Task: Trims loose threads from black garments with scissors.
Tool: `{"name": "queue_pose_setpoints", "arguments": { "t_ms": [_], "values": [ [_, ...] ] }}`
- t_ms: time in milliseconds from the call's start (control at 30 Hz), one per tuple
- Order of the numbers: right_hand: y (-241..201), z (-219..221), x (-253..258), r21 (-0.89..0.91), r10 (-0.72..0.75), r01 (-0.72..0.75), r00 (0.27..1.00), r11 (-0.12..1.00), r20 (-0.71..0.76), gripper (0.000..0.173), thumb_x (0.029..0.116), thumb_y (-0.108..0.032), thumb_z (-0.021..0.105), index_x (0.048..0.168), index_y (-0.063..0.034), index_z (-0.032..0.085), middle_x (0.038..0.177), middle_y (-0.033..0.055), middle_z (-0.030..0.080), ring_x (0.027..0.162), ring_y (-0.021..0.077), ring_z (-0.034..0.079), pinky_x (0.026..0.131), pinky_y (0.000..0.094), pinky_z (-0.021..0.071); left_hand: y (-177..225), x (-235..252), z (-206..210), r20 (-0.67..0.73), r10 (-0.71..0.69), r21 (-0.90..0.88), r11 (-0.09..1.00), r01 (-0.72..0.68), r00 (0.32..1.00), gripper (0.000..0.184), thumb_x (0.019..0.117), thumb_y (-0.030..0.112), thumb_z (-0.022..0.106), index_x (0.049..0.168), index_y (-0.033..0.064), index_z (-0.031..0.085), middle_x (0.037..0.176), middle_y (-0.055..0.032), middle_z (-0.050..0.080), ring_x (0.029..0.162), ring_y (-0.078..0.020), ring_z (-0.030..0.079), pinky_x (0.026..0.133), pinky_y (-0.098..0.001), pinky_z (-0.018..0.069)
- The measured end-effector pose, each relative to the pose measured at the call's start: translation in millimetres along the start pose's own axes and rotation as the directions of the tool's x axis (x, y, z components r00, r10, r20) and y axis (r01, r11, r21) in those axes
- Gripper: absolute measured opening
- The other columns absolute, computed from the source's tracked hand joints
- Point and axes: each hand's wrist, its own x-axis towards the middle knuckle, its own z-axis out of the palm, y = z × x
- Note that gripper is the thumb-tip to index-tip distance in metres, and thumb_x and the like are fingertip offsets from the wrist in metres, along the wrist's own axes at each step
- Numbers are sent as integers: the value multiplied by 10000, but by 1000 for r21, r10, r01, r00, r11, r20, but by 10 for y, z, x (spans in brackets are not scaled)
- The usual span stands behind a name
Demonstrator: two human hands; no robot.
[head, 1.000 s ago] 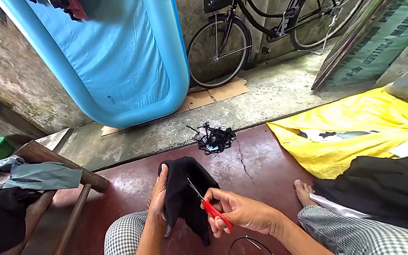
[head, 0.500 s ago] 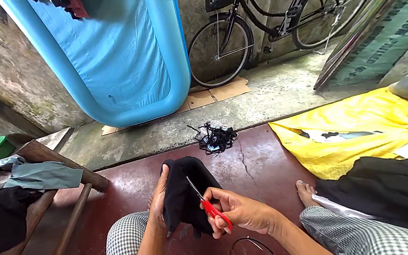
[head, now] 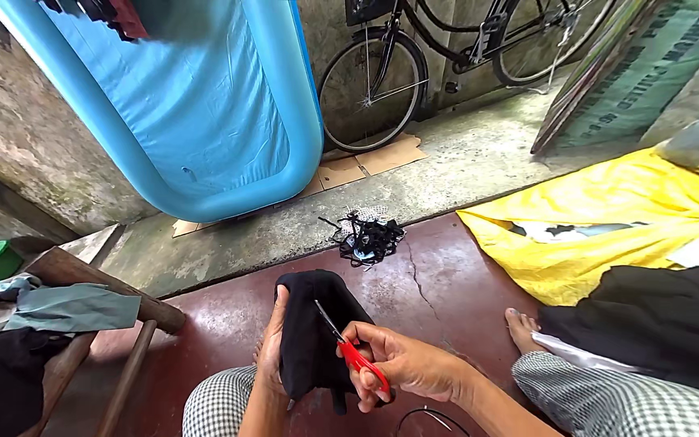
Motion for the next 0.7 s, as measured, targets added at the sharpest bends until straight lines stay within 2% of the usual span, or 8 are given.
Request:
{"name": "queue_pose_setpoints", "arguments": {
  "t_ms": [200,300,367,533,700],
  "values": [
    [39,8,60,16,-58,58,998,998,-18,394,941,-118,718,1288,-134,532,917,103,690,797,212,718,785,402,626,-41,12,-8,8,20,8,1000,-20,1000,548,1067,536,374,1286,116,651,1185,-138,702,1109,-206,681,960,-413,566],
    [58,22,66,12,-78,79,996,997,-33,393,933,-91,716,1281,-122,536,898,100,679,781,209,713,782,417,627,-19,21,-20,-23,30,4,1000,-30,999,547,1055,547,404,1270,115,661,1169,-141,708,1093,-212,690,944,-414,574],
    [51,37,68,5,-81,81,996,997,-39,393,938,-98,712,1288,-122,534,901,101,673,779,208,711,775,413,628,-12,17,-9,-64,55,47,998,-52,996,542,1054,544,405,1254,116,670,1146,-141,716,1073,-205,699,933,-408,582],
    [53,30,87,29,-90,91,996,995,-17,415,948,-118,708,1316,-127,517,926,121,680,807,232,715,786,426,626,-30,13,-19,-31,62,64,996,-60,998,542,1068,531,376,1283,113,646,1169,-146,704,1092,-211,689,946,-417,575],
    [31,41,100,27,-88,89,995,996,-35,421,937,-138,723,1306,-126,519,896,97,668,779,207,706,769,409,625,-37,18,0,-63,80,105,992,-73,995,538,1066,529,388,1272,109,652,1162,-140,706,1093,-205,688,949,-410,574]
  ]
}}
